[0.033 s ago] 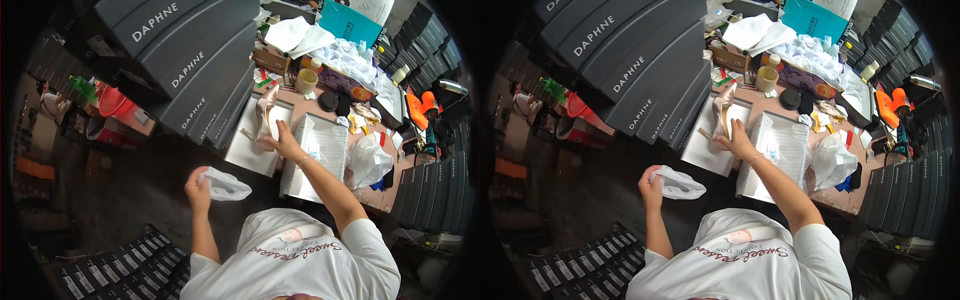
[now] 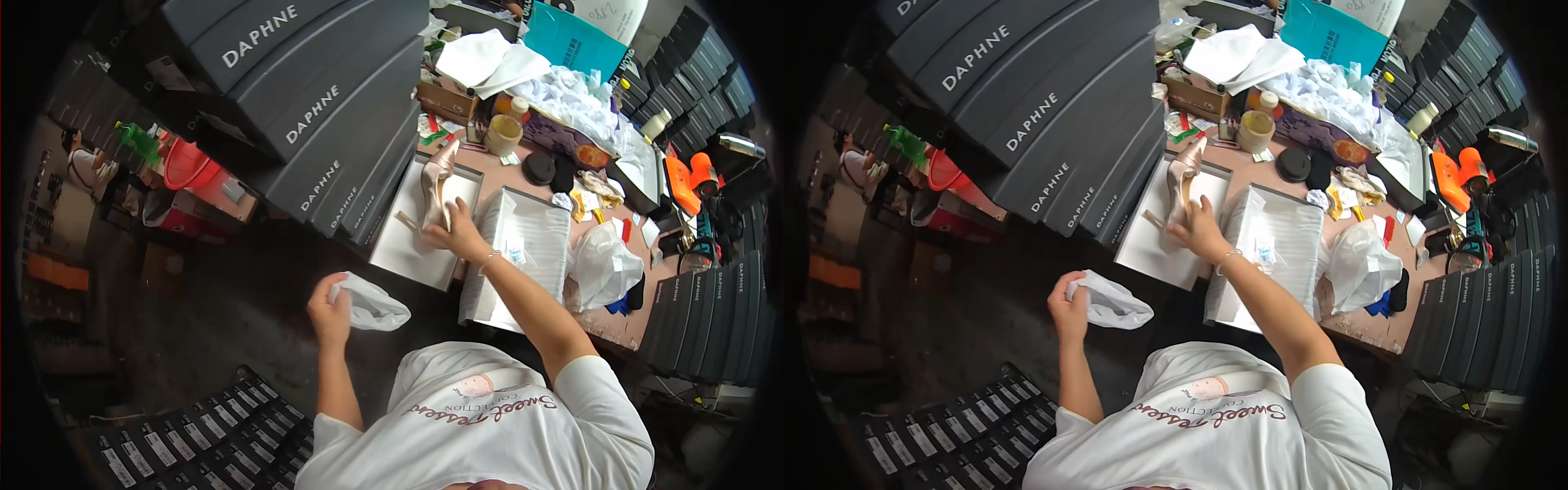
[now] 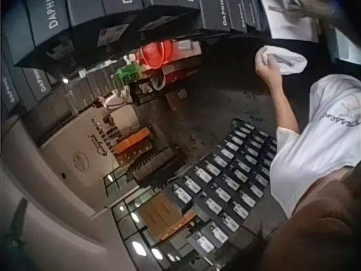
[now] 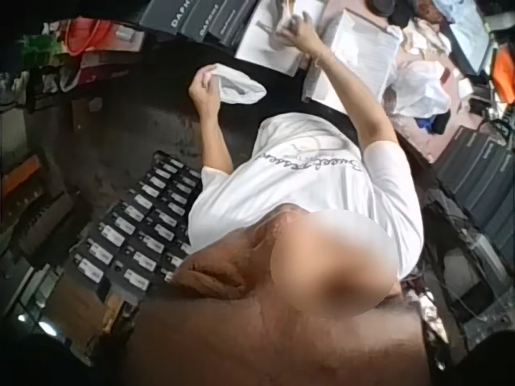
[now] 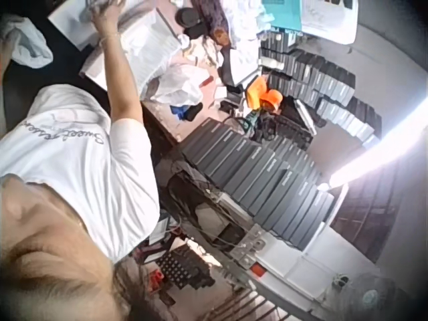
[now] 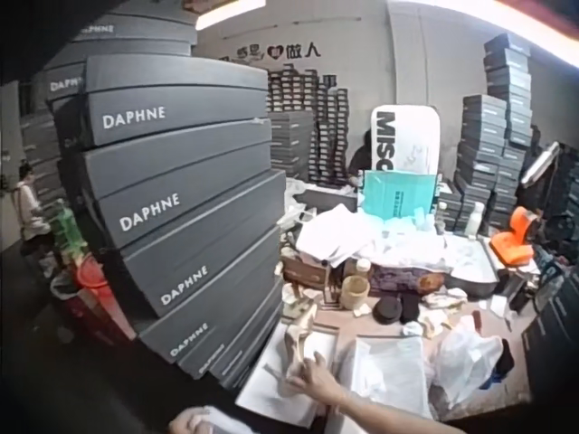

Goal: Checking shoe quality and packing them into boxes in a manufacturing setting.

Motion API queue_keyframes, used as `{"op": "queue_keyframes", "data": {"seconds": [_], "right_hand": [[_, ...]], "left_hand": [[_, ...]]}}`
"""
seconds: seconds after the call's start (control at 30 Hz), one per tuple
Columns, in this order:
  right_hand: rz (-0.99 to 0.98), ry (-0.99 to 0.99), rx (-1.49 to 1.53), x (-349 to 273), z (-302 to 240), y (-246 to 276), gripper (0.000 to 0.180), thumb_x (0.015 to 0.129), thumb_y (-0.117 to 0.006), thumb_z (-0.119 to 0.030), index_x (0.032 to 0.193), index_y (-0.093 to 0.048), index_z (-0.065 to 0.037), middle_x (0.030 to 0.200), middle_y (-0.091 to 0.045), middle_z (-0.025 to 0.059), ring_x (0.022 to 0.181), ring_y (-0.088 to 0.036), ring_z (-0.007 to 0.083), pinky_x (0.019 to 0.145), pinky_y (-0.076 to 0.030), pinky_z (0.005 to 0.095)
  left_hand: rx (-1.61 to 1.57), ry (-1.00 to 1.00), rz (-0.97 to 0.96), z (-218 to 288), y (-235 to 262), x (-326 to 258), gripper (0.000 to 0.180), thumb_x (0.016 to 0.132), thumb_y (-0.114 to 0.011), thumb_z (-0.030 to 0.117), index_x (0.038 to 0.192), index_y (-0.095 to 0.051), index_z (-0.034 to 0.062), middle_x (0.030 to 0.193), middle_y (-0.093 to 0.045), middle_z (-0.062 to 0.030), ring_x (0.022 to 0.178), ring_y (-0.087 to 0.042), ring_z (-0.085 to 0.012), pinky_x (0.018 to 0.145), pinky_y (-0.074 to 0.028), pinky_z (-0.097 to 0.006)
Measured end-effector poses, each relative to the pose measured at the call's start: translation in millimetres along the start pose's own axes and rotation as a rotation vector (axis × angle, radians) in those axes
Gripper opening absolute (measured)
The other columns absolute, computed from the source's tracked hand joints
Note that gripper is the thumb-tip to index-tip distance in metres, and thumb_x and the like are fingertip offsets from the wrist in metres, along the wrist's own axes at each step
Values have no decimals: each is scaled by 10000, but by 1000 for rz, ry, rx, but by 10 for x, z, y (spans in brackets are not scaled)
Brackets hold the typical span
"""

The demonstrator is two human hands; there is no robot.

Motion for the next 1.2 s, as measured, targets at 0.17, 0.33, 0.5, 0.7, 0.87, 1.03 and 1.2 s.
{"op": "queue_keyframes", "data": {"seconds": [0.17, 0.33, 0.5, 0.7, 0.87, 1.03, 1.2], "right_hand": [[-317, -420, 611, 45, 56, -520, 589, 761, -747, -273, 1169, -496, 70, 1182, -536, 250, 1056, -578, 328, 874, -495, 380], [-200, -587, 1482, -341, -247, 134, 561, 828, -658, -293, 1266, -449, -14, 1160, -551, 177, 945, -623, 264, 705, -563, 371], [-415, -441, 1893, -1211, -366, 1179, 803, 781, -666, -352, 1397, -300, 10, 1170, -551, 242, 916, -640, 390, 621, -590, 432], [-587, -524, 1709, -1973, -203, 1711, 852, 671, -715, -349, 1315, -413, 120, 1206, -567, 249, 908, -653, 367, 801, -537, 503], [-460, -462, 1780, -1582, -325, 1486, 735, 846, -547, -429, 1395, -299, -7, 1088, -583, 218, 888, -649, 342, 442, -504, 288], [-364, -495, 2257, -1721, -31, 1304, 640, 863, -500, -423, 1347, -409, -15, 1189, -530, 199, 915, -605, 357, 470, -516, 278], [-411, -412, 2380, -1772, -4, 1311, 667, 850, -513, -444, 1363, -405, -31, 1236, -498, 191, 947, -568, 374, 491, -529, 283]], "left_hand": [[207, -229, -11, 363, -116, -98, 142, 741, -667, 43, 877, -675, 3, 888, -587, -117, 836, -591, -284, 758, -473, -367], [336, -310, -14, 497, -262, -18, 140, 753, -683, 52, 877, -691, -13, 875, -577, -124, 773, -595, -267, 681, -474, -351], [209, -301, -51, 697, -604, 180, 123, 783, -664, 64, 879, -687, -9, 776, -613, -134, 684, -612, -281, 613, -468, -350], [15, -409, -130, 1526, -1134, 245, 141, 759, -692, 33, 896, -680, -1, 775, -611, -104, 661, -575, -217, 589, -447, -321], [-72, -627, -134, 2016, -1338, -53, 106, 807, -681, 40, 903, -670, -4, 749, -587, -61, 623, -522, -144, 553, -404, -275], [38, -606, -206, 1941, -1432, -34, 116, 848, -674, 97, 906, -664, -4, 736, -585, -65, 595, -510, -133, 539, -394, -275], [1, -629, -316, 2051, -1525, -266, 182, 806, -689, 75, 978, -681, 13, 743, -583, -79, 612, -528, -170, 534, -402, -287]]}}
Point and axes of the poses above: each hand's wrist, its own x-axis towards the middle knuckle, its own y-axis out of the back of the hand, z = x × y, the point moved 6 cm from there along x, towards the middle knuckle
